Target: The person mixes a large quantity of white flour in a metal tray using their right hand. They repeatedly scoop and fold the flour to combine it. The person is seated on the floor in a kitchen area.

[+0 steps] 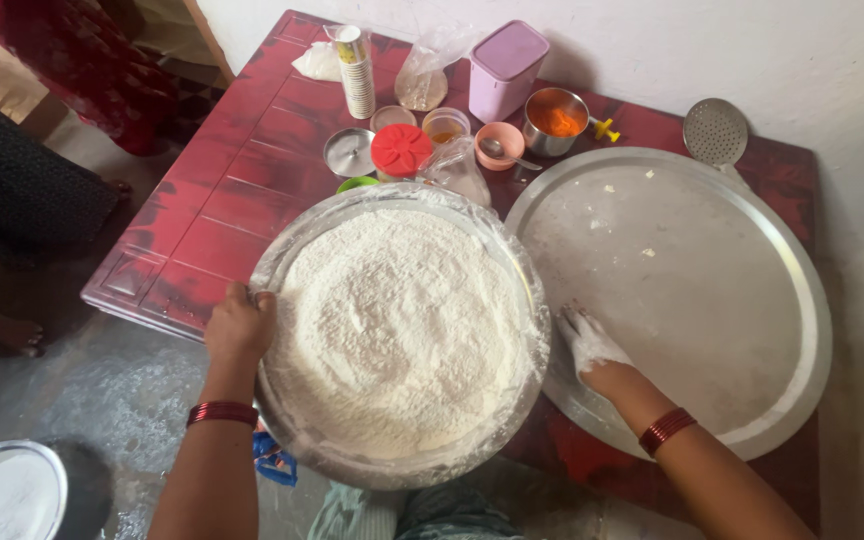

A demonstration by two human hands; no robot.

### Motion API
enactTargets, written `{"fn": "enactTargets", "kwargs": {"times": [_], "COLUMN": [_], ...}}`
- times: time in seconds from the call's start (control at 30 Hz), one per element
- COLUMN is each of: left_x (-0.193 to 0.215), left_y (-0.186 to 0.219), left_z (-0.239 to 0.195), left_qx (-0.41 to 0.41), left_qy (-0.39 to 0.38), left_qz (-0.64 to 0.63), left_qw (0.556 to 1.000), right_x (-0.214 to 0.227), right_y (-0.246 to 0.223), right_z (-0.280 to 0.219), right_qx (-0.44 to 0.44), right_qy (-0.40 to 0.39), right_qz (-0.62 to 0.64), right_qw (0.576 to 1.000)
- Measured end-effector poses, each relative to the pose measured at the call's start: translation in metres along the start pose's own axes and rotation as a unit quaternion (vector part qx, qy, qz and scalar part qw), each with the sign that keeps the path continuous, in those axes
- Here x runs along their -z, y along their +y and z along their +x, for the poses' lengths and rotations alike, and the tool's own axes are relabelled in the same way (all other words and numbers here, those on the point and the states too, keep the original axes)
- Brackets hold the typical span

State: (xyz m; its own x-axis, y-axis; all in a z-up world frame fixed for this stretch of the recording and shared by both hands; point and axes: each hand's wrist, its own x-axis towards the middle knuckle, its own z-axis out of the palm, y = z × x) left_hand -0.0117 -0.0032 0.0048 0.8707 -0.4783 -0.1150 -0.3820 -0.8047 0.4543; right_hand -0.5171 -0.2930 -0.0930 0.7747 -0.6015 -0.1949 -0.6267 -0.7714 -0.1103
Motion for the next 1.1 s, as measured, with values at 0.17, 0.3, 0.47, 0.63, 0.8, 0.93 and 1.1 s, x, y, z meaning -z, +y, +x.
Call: {"fn": "enactTargets", "kwargs": {"times": [0.17,0.3,0.47,0.63,0.8,0.93,1.1], "left_x": [0.003,0.005,0.002,-0.003,-0.002,0.001,0.003], "left_y": [0.002,0.002,-0.001,-0.003,-0.003,-0.002,0.001], "left_z": [-0.001,-0.002,-0.001,0.001,0.002,0.0,0.0], "left_qx": [-0.006,-0.019,-0.027,-0.036,-0.047,-0.029,-0.015], "left_qy": [-0.002,0.001,0.006,0.013,0.002,-0.007,-0.012], "left_qz": [-0.019,-0.022,-0.032,-0.03,-0.039,-0.042,-0.042], "left_qw": [1.0,1.0,0.999,0.999,0.998,0.999,0.999], "right_x": [0.002,-0.02,-0.007,0.087,0.177,0.192,0.184], "right_y": [-0.018,-0.016,0.001,0.0,-0.086,-0.182,-0.2], "right_z": [0.0,0.01,0.034,0.041,0.022,0.045,0.085], "right_qx": [-0.078,-0.154,-0.302,-0.378,-0.259,-0.091,-0.044], "right_qy": [0.034,0.03,0.048,0.072,-0.018,-0.115,0.062], "right_qz": [0.001,-0.034,0.092,0.275,0.395,0.271,0.143], "right_qw": [0.996,0.987,0.948,0.881,0.881,0.951,0.987]}}
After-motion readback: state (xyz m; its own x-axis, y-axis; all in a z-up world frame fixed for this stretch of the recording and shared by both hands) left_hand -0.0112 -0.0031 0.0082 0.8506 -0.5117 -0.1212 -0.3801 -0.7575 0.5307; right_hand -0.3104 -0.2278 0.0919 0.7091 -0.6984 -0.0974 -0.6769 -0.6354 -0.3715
